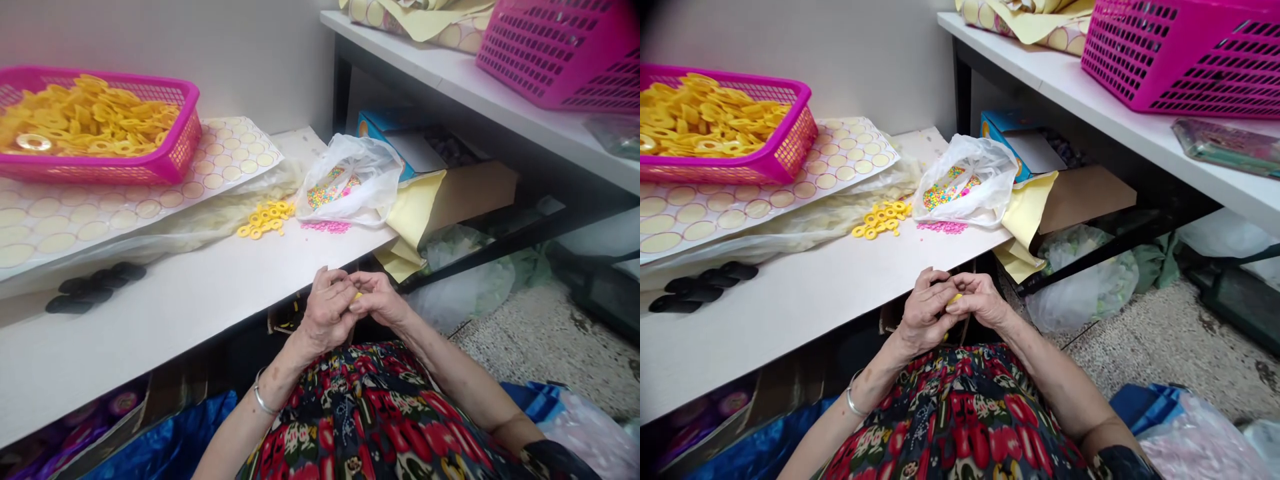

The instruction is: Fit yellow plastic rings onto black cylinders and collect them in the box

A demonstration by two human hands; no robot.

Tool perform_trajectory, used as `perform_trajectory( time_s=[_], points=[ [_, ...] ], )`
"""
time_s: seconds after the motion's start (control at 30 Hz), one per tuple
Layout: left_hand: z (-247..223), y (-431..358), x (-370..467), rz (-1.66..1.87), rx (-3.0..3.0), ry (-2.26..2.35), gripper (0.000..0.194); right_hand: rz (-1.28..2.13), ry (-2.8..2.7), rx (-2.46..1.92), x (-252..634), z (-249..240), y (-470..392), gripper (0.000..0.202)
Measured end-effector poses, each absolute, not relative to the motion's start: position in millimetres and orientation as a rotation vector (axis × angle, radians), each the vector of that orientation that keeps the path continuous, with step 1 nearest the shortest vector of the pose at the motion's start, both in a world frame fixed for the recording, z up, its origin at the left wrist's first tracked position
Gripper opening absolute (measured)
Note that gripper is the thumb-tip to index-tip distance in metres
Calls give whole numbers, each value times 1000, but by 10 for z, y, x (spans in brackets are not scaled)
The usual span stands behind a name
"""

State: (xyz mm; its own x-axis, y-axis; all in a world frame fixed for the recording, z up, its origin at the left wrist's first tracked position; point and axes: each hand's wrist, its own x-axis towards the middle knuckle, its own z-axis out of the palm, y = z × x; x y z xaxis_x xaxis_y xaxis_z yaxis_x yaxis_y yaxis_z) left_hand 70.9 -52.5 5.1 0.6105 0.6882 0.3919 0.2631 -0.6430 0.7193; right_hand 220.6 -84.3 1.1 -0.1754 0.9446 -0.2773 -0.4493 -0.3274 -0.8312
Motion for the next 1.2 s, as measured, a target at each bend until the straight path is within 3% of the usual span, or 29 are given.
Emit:
perform_trajectory(
  time_s=[0.13,0.23,0.33,0.43,0.5,0.63,0.77,0.9,1.03,1.2],
  points=[
    [-128,-520,677,955,2056,742,26,1835,-629,-970,2167,-124,-873,36],
    [-188,-580,663,974,2036,759,23,1938,-693,-960,2150,-145,-873,40],
    [-169,-650,641,964,2108,709,11,1876,-782,-1024,2116,-172,-875,40],
    [-143,-553,417,867,2206,656,23,1753,-1030,-1191,2081,-293,-875,43],
    [-135,-345,47,905,2219,868,38,1510,-1326,-1449,2069,-428,-859,40],
    [-111,203,-1105,1122,1913,2152,22,911,-1897,-1635,2037,-709,-778,30],
    [-90,576,-1990,746,1485,2943,29,674,-2167,-1725,1962,-798,-697,19],
    [-139,771,-2244,461,1516,3045,43,670,-2249,-1784,1926,-732,-621,14],
    [-232,865,-2285,228,1557,3128,35,679,-2281,-1812,1943,-704,-570,13],
    [-291,861,-2264,326,1770,3132,28,634,-2284,-1755,1964,-700,-539,30]
  ],
)
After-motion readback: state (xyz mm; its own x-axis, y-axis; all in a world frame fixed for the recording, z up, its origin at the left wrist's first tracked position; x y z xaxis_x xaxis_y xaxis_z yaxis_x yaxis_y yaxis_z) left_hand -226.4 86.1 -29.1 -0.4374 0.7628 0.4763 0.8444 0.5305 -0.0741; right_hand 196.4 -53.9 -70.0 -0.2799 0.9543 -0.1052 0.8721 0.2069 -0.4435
